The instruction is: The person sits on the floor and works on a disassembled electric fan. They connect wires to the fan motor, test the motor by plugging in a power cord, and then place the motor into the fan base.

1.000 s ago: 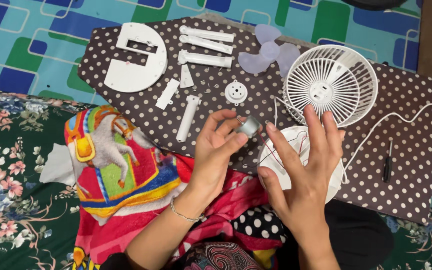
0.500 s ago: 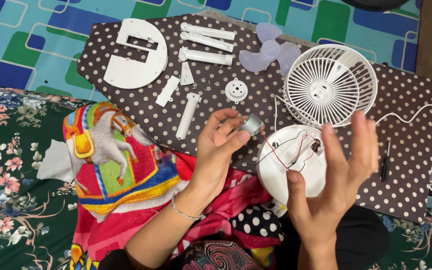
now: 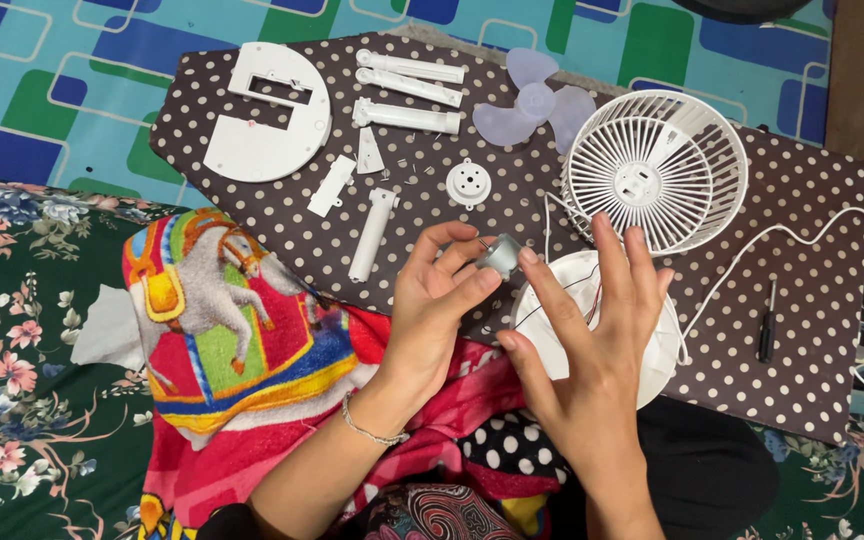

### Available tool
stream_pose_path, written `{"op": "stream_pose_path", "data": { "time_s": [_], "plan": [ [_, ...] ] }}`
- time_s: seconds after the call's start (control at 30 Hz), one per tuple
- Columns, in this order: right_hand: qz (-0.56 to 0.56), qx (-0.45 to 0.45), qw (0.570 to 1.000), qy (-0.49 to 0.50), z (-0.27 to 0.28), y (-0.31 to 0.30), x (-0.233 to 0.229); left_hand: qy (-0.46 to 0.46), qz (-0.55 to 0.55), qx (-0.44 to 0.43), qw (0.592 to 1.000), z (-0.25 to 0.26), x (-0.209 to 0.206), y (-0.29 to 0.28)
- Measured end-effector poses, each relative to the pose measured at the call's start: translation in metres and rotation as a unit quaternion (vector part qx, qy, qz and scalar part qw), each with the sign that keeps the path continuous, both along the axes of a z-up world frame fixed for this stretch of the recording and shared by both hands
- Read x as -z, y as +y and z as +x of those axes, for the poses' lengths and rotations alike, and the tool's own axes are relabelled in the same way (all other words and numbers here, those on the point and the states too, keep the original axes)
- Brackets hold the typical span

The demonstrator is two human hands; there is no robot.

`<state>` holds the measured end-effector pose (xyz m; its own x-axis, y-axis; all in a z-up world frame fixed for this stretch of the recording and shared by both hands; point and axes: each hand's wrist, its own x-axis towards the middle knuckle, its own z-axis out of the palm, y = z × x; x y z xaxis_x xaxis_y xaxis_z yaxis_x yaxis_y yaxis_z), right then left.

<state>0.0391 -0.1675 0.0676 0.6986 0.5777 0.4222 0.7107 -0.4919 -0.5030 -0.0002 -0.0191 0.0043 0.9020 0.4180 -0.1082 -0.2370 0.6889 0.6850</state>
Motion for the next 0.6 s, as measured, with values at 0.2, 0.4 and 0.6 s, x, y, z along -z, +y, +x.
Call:
{"op": "stream_pose_path", "data": {
  "time_s": [0.2,0.4,0.6],
  "plan": [
    [0.003,0.003,1.0,0.004,0.0001,0.0002,-0.0002,0.0,-0.012,0.004,1.0,-0.0004,-0.0018,0.0004],
    [-0.001,-0.002,1.0,0.008,-0.0007,0.0021,-0.0019,-0.012,-0.018,0.003,1.0,-0.0011,-0.0018,0.0006],
    [-0.004,-0.001,1.0,0.006,0.0011,0.0014,-0.0018,0.0,-0.011,-0.004,1.0,-0.0018,0.0032,-0.0001]
  ]
}}
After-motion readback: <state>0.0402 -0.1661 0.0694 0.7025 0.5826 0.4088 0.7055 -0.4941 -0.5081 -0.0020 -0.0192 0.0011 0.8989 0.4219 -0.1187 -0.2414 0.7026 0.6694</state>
